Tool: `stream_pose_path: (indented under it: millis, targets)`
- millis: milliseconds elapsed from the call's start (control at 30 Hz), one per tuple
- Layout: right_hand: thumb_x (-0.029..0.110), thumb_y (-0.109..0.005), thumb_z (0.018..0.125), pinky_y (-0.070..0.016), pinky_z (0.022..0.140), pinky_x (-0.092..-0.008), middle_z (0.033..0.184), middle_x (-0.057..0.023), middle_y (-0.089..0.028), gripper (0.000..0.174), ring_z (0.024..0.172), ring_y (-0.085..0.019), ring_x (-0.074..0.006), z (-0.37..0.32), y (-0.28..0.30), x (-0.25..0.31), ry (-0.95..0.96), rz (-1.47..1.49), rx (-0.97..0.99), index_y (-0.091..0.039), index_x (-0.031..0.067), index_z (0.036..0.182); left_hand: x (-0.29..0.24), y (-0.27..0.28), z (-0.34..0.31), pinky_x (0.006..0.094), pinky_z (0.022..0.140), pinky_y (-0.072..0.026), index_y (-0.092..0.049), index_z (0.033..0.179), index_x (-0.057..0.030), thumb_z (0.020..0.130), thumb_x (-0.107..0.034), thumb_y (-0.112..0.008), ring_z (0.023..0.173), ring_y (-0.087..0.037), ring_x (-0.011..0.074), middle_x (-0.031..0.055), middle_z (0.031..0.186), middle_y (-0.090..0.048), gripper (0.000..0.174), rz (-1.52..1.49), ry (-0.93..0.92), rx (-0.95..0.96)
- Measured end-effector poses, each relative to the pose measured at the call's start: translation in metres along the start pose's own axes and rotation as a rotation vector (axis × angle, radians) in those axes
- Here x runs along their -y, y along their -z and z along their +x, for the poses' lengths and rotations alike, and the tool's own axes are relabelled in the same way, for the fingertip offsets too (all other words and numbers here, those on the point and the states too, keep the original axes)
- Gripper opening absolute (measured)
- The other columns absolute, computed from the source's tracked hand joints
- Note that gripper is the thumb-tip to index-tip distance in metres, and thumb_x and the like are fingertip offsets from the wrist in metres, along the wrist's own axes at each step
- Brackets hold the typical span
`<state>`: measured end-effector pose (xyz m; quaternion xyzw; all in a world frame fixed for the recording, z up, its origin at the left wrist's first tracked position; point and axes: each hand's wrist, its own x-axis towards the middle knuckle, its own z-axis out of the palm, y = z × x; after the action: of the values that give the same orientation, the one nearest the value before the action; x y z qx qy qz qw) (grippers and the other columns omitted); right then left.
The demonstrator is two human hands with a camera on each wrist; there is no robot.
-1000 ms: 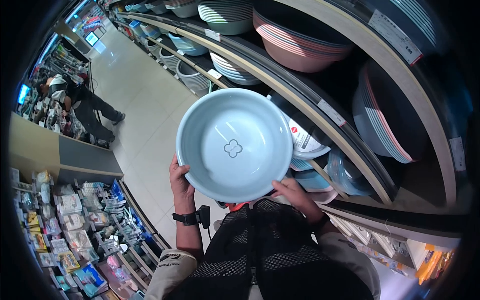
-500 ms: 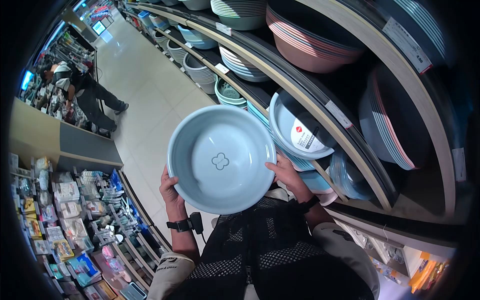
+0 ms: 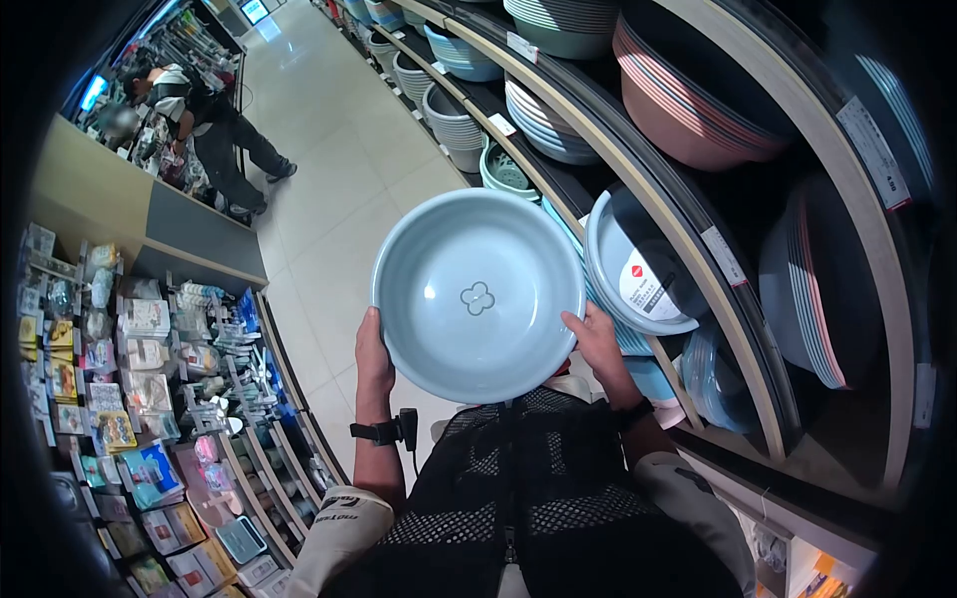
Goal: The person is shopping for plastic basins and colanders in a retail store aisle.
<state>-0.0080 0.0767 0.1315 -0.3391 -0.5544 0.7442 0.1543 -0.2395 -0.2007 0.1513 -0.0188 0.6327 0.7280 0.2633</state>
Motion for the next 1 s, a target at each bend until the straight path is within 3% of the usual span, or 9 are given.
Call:
stream_pose_path:
  millis: [67,400,500,567,800,900,967,1000]
  targets:
    - [0.009,-0.063,0.096,-0.0544,0.08,-0.0275,0.104,-0.0134,-0.072,0.033,0.09,-0.068,-0.0139,0.0,0.001,0.001,0.001,-0.003,0.011,-0.059,-0.0081,0.125,-0.005,-0.004,-0.005,0.0335,0.099,-0.0458,-0.055,0.132,0.0041,0.11,-0.034,-0.037,0.111,-0.059,0.0175,0.0115,0.124,-0.063,0.048,0.027,-0.043,0.039]
    - [0.005,-0.06,0.098,-0.0546,0.08,-0.026,0.106,-0.0129,-0.071,0.031,0.092,-0.068,-0.0124,-0.005,-0.002,0.002,0.035,0.037,0.032,-0.057,-0.0088,0.126,0.006,0.005,0.003,0.0303,0.097,-0.0443,-0.055,0.135,0.0016,0.109,-0.03,-0.04,0.109,-0.058,0.0144,0.0085,0.121,-0.064,0.043,0.158,-0.098,0.054]
    - [0.004,-0.059,0.098,-0.0549,0.079,-0.0259,0.105,-0.0125,-0.071,0.03,0.091,-0.068,-0.0121,-0.005,-0.002,0.0,0.059,0.023,0.027,-0.056,-0.0085,0.126,0.009,0.005,0.004,0.0282,0.088,-0.0467,-0.056,0.135,0.0009,0.109,-0.029,-0.043,0.101,-0.059,0.012,0.0062,0.116,-0.065,0.042,0.226,-0.101,0.029]
    - [0.004,-0.059,0.098,-0.055,0.075,-0.0251,0.103,-0.0119,-0.071,0.031,0.088,-0.068,-0.0113,-0.007,-0.002,0.003,0.042,0.02,0.02,-0.056,-0.0081,0.126,0.012,0.009,0.006,0.0307,0.1,-0.0435,-0.054,0.139,0.002,0.107,-0.025,-0.047,0.111,-0.058,0.0145,0.0088,0.123,-0.065,0.042,0.236,-0.102,0.028]
    - [0.005,-0.061,0.096,-0.0505,0.055,-0.0209,0.095,-0.0084,-0.072,0.032,0.069,-0.064,-0.0068,-0.005,-0.007,-0.004,0.023,0.05,-0.032,-0.057,-0.0056,0.126,0.011,0.012,0.01,0.0323,0.103,-0.0434,-0.051,0.143,0.0016,0.106,-0.02,-0.05,0.117,-0.058,0.0163,0.0112,0.129,-0.064,0.043,0.262,-0.082,0.013]
    - [0.004,-0.061,0.096,-0.0502,0.056,-0.0214,0.093,-0.008,-0.072,0.031,0.069,-0.064,-0.0069,-0.007,-0.007,-0.002,0.022,-0.005,-0.044,-0.058,-0.0053,0.126,0.009,0.006,0.005,0.0348,0.105,-0.044,-0.043,0.149,0.0012,0.103,-0.016,-0.055,0.122,-0.057,0.0196,0.0146,0.138,-0.059,0.05,0.28,-0.179,0.034]
    - [0.003,-0.061,0.095,-0.0505,0.058,-0.022,0.093,-0.0082,-0.072,0.031,0.07,-0.064,-0.0072,-0.006,-0.009,-0.003,0.027,-0.014,-0.052,-0.058,-0.0053,0.125,0.004,-0.005,-0.004,0.0414,0.112,-0.0387,-0.034,0.154,-0.0003,0.094,-0.012,-0.066,0.136,-0.048,0.0281,0.0196,0.15,-0.046,0.068,0.423,-0.274,0.003]
    - [0.002,-0.061,0.095,-0.0508,0.059,-0.0226,0.092,-0.0083,-0.073,0.031,0.071,-0.065,-0.0075,-0.006,-0.009,-0.004,0.033,-0.023,-0.059,-0.058,-0.0054,0.125,0.005,-0.007,-0.006,0.0414,0.112,-0.0387,-0.034,0.154,-0.0003,0.094,-0.012,-0.066,0.136,-0.048,0.0281,0.0196,0.15,-0.046,0.068,0.423,-0.274,0.003]
